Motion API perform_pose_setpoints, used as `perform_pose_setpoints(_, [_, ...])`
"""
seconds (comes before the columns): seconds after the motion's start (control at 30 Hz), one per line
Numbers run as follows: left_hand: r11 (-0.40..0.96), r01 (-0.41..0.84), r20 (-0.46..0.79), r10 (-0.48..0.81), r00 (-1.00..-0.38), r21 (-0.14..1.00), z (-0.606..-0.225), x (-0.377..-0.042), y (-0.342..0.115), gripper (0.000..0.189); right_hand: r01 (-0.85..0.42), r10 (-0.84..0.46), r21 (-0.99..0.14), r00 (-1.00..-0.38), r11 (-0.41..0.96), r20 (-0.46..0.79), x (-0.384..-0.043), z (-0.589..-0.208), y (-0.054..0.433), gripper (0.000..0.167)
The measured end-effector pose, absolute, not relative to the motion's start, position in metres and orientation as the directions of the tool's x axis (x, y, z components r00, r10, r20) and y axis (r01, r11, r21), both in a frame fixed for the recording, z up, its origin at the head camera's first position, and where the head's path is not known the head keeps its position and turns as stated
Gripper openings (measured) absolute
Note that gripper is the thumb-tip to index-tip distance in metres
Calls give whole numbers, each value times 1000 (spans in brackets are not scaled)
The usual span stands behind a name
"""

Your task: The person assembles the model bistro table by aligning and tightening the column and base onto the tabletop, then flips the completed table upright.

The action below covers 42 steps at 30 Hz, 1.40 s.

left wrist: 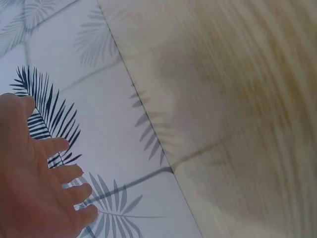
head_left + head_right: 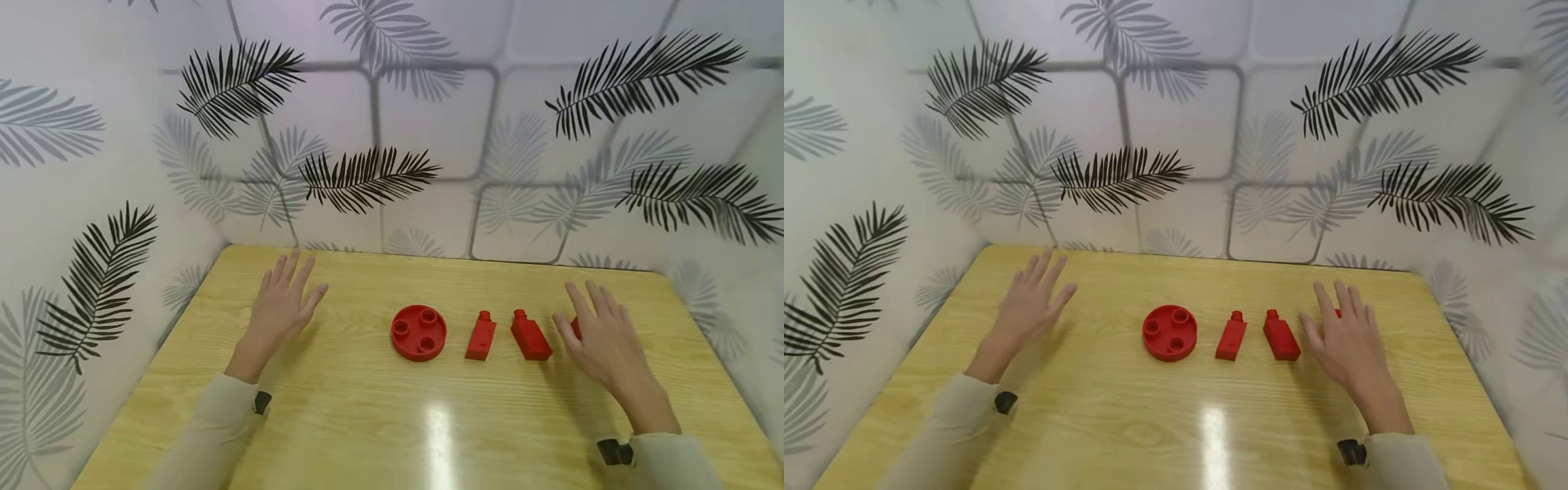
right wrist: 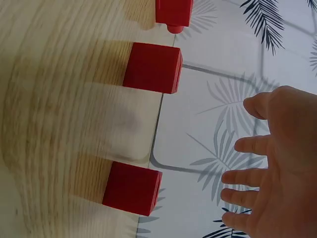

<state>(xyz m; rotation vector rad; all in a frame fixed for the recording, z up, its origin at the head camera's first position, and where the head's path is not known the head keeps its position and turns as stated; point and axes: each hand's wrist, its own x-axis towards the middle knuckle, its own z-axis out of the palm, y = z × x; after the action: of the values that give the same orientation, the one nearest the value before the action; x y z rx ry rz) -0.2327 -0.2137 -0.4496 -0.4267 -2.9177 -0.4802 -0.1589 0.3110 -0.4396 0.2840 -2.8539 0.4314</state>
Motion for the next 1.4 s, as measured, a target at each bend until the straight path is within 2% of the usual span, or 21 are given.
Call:
perform_pose_setpoints(0.23, [810,367,222,296,-929,458,-453,-219,-184,69,-272,-127,-389,-924,880,359,-146,-442,289,56])
perform_pose_setpoints(0.47, [639,394,246,311,-918,661,-461,-208,-152,65,-315,-80,-504,-897,804,434,-140,-450,254,51])
perform_pose_setpoints(0.63, [516,379,234,325,-916,768,-470,-205,-134,64,-294,-28,-622,-916,726,401,-144,-460,230,51])
perform_pose_setpoints(0.8, [393,327,180,367,-913,860,-479,-206,-116,70,-232,20,-709,-945,666,328,-151,-465,209,54])
perform_pose_setpoints(1.1, [312,193,35,449,-893,930,-490,-209,-94,87,-73,39,-677,-988,732,148,-153,-476,185,74])
perform_pose_setpoints(1.4, [322,181,8,473,-881,929,-489,-212,-84,94,-49,22,-623,-994,780,105,-157,-479,186,83])
